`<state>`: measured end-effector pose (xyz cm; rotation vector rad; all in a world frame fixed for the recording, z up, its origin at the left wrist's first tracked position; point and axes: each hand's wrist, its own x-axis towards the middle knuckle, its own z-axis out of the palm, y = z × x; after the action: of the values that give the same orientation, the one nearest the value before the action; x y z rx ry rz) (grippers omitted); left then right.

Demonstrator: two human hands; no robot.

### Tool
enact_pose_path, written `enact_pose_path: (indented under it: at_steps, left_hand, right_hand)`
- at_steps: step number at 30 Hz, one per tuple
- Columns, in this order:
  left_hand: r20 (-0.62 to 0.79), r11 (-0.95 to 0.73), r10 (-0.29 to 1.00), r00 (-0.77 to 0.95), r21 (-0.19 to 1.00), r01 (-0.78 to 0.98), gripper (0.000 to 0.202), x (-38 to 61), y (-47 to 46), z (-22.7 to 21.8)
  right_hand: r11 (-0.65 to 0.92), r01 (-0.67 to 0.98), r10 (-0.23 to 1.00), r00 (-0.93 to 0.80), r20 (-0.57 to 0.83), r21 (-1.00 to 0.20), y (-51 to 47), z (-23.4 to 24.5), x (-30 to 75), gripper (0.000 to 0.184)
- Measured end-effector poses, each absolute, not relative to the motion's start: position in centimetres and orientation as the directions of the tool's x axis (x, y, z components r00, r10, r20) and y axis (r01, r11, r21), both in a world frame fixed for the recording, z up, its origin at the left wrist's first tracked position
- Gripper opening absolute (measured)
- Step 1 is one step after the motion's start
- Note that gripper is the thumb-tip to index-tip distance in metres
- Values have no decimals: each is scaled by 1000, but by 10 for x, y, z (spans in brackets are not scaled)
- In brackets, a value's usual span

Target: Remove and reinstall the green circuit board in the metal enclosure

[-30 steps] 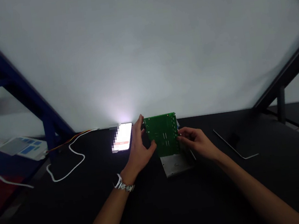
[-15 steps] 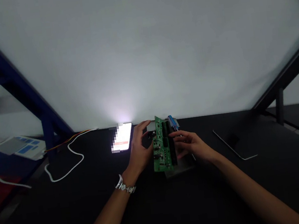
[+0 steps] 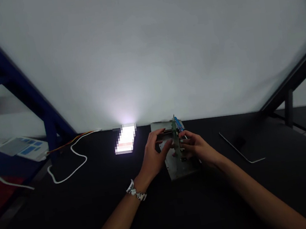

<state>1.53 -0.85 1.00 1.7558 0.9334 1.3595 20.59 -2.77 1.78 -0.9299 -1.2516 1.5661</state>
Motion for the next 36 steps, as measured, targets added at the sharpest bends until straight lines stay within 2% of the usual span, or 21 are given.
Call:
enact_pose_path:
  at_steps: [2, 5, 9, 16, 20, 25, 29, 32, 36]
  left_hand:
    - [395, -411, 900, 186, 910, 58, 34, 12, -6, 13]
    - [290, -292, 943, 163, 956, -12, 38, 5, -1, 16]
    - [173, -177, 976, 131, 984, 13, 43, 0, 6, 12]
    - [189, -188, 918, 348, 981, -36, 39, 8, 2, 7]
    - [206, -204, 904, 374, 978, -44, 43, 17, -7, 14]
    - [204, -197, 924, 324, 979, -56, 45, 24, -16, 20]
    - [57, 8, 940, 336, 982, -191, 57, 25, -19, 17]
    - [-80, 212, 932, 353, 911, -353, 66, 26, -20, 17]
    - [-112, 287, 917, 383, 853, -437, 75, 28, -23, 21]
  right_hand:
    - [-82, -166, 958, -286, -31, -983, -26, 21, 211, 36]
    - [-70, -127, 976, -216, -41, -989, -24, 26, 218, 37]
    - [-5, -83, 995, -104, 4, -997, -22, 30, 223, 40]
    - [99, -41, 994, 50, 97, -994, -23, 37, 217, 37]
    - [148, -59, 989, 22, 147, -987, -24, 39, 213, 36]
    - [196, -104, 977, -68, 204, -975, -29, 33, 200, 36]
    - [246, -123, 958, -120, 261, -961, -36, 31, 186, 38]
    - [251, -99, 952, -157, 264, -963, -40, 31, 180, 31]
    - [258, -43, 958, -120, 261, -965, -41, 32, 179, 23]
